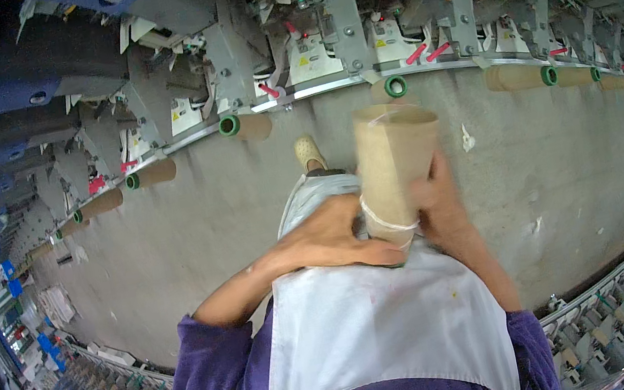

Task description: The person moves a metal tray filled with white spools with orange tips alongside a coworker, then walks through a textile factory. They pick up empty cardboard tubes from the floor and place them onto spinning machines, then remove full spools and place them into a blue bin. The person repeats this process across multiple machines.

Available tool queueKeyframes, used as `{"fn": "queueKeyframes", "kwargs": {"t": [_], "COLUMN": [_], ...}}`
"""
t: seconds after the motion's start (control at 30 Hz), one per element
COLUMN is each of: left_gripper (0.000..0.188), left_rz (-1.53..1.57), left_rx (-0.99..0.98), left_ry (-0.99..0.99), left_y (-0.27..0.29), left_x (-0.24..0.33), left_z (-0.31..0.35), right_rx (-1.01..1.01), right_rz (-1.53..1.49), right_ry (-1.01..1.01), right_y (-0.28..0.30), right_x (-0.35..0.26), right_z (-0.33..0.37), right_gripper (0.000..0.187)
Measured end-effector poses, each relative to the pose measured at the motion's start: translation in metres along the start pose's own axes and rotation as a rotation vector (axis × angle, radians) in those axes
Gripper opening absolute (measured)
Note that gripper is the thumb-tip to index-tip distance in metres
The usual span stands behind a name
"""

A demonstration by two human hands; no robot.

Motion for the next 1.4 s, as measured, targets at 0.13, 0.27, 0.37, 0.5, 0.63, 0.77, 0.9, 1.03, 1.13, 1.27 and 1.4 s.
{"fn": "queueKeyframes", "kwargs": {"t": [0.13, 0.27, 0.37, 0.5, 0.63, 0.77, 0.9, 1.03, 1.13, 1.27, 1.4], "left_gripper": [0.084, 0.074, 0.06, 0.05, 0.053, 0.05, 0.05, 0.053, 0.053, 0.061, 0.061], "left_rz": [0.385, 0.634, 0.868, 1.13, 1.089, 1.156, 1.128, 1.109, 1.168, 1.261, 0.974], "left_rx": [0.22, 0.334, 0.505, 0.527, 0.503, 0.525, 0.626, 0.761, 0.777, 0.903, 1.015], "left_ry": [-0.121, -0.189, -0.372, -0.451, -0.424, -0.378, -0.36, -0.443, -0.493, -0.596, -0.504], "left_y": [0.016, 0.024, 0.047, 0.074, 0.068, 0.053, 0.059, 0.09, 0.125, 0.178, 0.238], "left_x": [0.01, 0.023, 0.035, 0.046, 0.05, 0.047, 0.038, 0.026, 0.017, 0.0, 0.004], "left_z": [0.006, -0.009, -0.023, -0.026, -0.036, -0.06, -0.076, -0.067, -0.043, -0.01, -0.012], "right_rx": [-0.294, -0.321, -0.263, -0.147, -0.017, 0.036, 0.169, 0.428, 0.689, 1.028, 1.027], "right_rz": [-0.156, -0.078, 0.025, -0.057, -0.064, 0.138, 0.372, 0.761, 1.511, 1.623, 1.602], "right_ry": [-0.317, -0.334, -0.306, -0.1, 0.117, 0.337, 0.442, 0.432, 0.501, -0.107, -0.931], "right_y": [-0.032, -0.029, -0.02, -0.012, -0.002, 0.006, 0.03, 0.13, 0.262, 0.415, 0.444], "right_x": [0.006, -0.007, -0.011, -0.008, -0.009, -0.022, -0.016, 0.021, 0.045, 0.063, 0.072], "right_z": [0.007, 0.004, -0.002, -0.007, -0.015, -0.019, -0.015, 0.009, 0.055, 0.21, 0.331], "right_gripper": [0.061, 0.042, 0.035, 0.026, 0.024, 0.024, 0.011, 0.009, 0.009, 0.036, 0.077]}}
Point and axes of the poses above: each hand's wrist, its own z-axis away from the middle knuckle, its own y-axis out of the back of the hand, x = y × z, the point moved 2 cm from there along -z, towards the middle knuckle, and after that the axes turned 7 degrees about y, right-handed, at the moved point
